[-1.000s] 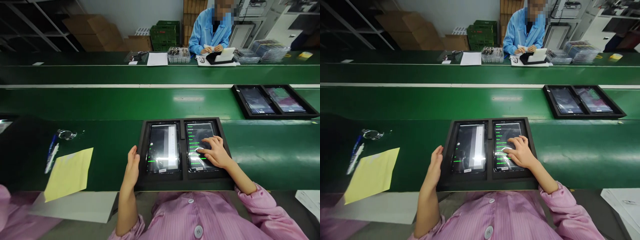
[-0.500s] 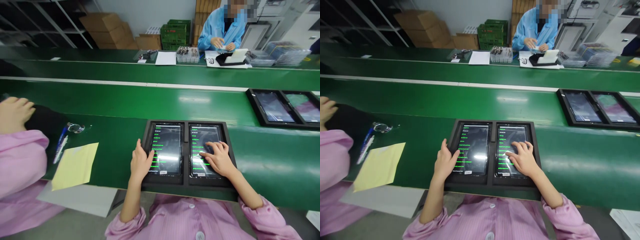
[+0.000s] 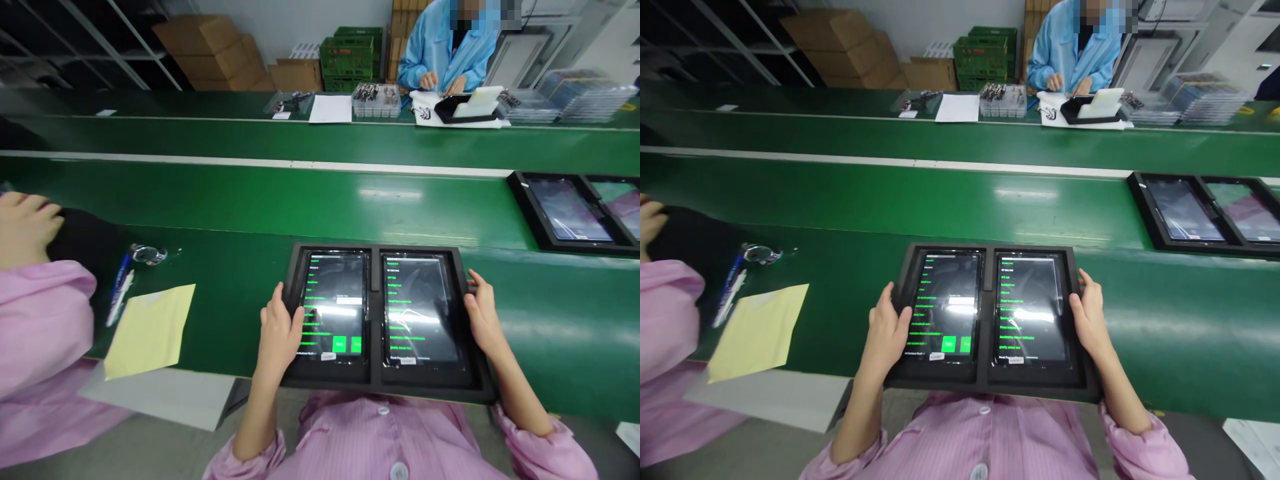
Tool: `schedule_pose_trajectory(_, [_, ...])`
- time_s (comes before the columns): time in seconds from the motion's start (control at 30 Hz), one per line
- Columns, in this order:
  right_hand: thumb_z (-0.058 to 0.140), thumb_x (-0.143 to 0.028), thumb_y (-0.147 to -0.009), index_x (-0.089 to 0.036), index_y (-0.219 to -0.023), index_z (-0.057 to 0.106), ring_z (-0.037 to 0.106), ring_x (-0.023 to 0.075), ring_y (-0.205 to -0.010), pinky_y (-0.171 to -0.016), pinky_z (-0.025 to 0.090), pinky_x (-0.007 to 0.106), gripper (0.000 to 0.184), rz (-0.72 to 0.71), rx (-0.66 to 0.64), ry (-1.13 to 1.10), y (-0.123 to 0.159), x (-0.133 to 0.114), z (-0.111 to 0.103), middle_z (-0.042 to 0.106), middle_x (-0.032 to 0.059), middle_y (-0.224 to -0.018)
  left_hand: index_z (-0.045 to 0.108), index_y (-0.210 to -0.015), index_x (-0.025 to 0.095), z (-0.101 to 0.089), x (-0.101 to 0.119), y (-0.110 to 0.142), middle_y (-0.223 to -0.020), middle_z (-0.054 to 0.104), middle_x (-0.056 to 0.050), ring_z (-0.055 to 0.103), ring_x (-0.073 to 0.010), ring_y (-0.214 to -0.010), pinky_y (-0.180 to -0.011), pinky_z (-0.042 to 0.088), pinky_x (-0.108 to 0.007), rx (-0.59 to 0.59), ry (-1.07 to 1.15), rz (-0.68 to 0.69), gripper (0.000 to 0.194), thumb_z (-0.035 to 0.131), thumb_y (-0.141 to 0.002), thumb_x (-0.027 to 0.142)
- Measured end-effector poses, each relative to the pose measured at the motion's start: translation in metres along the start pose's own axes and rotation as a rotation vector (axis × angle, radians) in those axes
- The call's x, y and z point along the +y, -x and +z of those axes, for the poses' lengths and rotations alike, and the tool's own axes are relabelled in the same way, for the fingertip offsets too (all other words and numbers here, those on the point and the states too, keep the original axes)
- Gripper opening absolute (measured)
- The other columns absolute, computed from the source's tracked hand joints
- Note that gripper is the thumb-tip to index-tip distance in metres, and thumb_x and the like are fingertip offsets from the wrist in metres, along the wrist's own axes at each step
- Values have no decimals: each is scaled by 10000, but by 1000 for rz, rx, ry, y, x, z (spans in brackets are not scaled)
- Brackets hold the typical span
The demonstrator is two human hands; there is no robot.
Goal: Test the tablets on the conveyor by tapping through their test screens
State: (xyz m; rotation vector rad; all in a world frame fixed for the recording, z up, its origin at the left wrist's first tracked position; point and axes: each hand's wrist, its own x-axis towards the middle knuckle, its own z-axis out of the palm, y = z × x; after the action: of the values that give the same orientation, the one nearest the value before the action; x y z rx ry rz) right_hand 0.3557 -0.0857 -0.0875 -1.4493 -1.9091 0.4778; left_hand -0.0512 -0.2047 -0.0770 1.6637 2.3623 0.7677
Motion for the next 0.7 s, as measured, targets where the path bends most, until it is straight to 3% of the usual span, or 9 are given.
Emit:
schedule_pose_trajectory(0.13, [317, -588, -994, -151, -1524, 193, 478, 391, -1105, -910, 398, 597, 699, -13, 32, 203, -5, -24, -5, 464, 219, -1255, 281, -1493, 121, -1, 7, 7, -1431, 423, -214, 421, -355, -1309, -1044, 392, -525, 51, 27, -37, 654, 323, -970, 511])
schedule_pose_trajectory(0.2, [320, -558, -996, -157, -1532, 164, 448, 400, -1149, -941, 368, 595, 688, -159, 57, 210, -12, -40, 0, 441, 221, -1287, 327, -1466, 115, -4, 14, 4, -1430, 412, -210, 385, -332, -1346, -1086, 349, -499, 155, 34, 21, 634, 330, -967, 506])
schedule_pose_trajectory(0.27, [289, -511, -1010, -208, -1507, 277, 424, 382, -1182, -975, 334, 567, 582, -368, -35, 191, -17, -53, 7, 436, 188, -1302, 427, -1400, 123, -7, 20, 2, -1359, 499, -192, 441, -312, -1298, -1083, 339, -474, 209, 30, 137, 564, 330, -970, 475])
schedule_pose_trajectory(0.37, [228, -470, -1029, -267, -1363, 521, 443, 343, -1134, -966, 314, 538, 489, -537, -236, 202, -17, -61, 12, 454, 142, -1266, 601, -1217, 187, -8, 25, 2, -1127, 675, -120, 589, -274, -1088, -1034, 353, -444, 115, 13, 318, 411, 346, -975, 398])
schedule_pose_trajectory(0.47, [185, -464, -1034, -247, -1250, 625, 448, 325, -1106, -965, 301, 529, 536, -546, -273, 202, -13, -59, 8, 469, 134, -1228, 664, -1116, 230, -8, 28, 6, -1026, 726, -73, 626, -260, -1024, -1086, 253, -483, 10, -40, 382, 319, 407, -959, 337])
schedule_pose_trajectory(0.57, [192, -449, -1032, -242, -1233, 645, 445, 322, -1106, -974, 289, 531, 537, -530, -272, 203, -14, -56, 4, 484, 130, -1213, 660, -1131, 242, -9, 30, 7, -1033, 731, -67, 633, -264, -1032, -1128, 129, -540, 101, -61, 356, 317, 407, -954, 315])
schedule_pose_trajectory(0.63, [215, -437, -1028, -249, -1200, 669, 446, 322, -1097, -972, 287, 536, 520, -519, -294, 206, -20, -55, 5, 500, 125, -1197, 653, -1126, 223, -9, 32, 5, -1045, 724, -83, 635, -266, -1018, -1116, 181, -539, 218, -36, 323, 342, 374, -959, 329])
schedule_pose_trajectory(0.7, [232, -416, -1023, -263, -1126, 710, 449, 314, -1080, -964, 293, 533, 513, -504, -319, 191, -28, -56, 8, 516, 116, -1178, 645, -1110, 199, -9, 33, 1, -1059, 713, -101, 634, -264, -1020, -1063, 312, -493, 233, 5, 276, 360, 354, -963, 349])
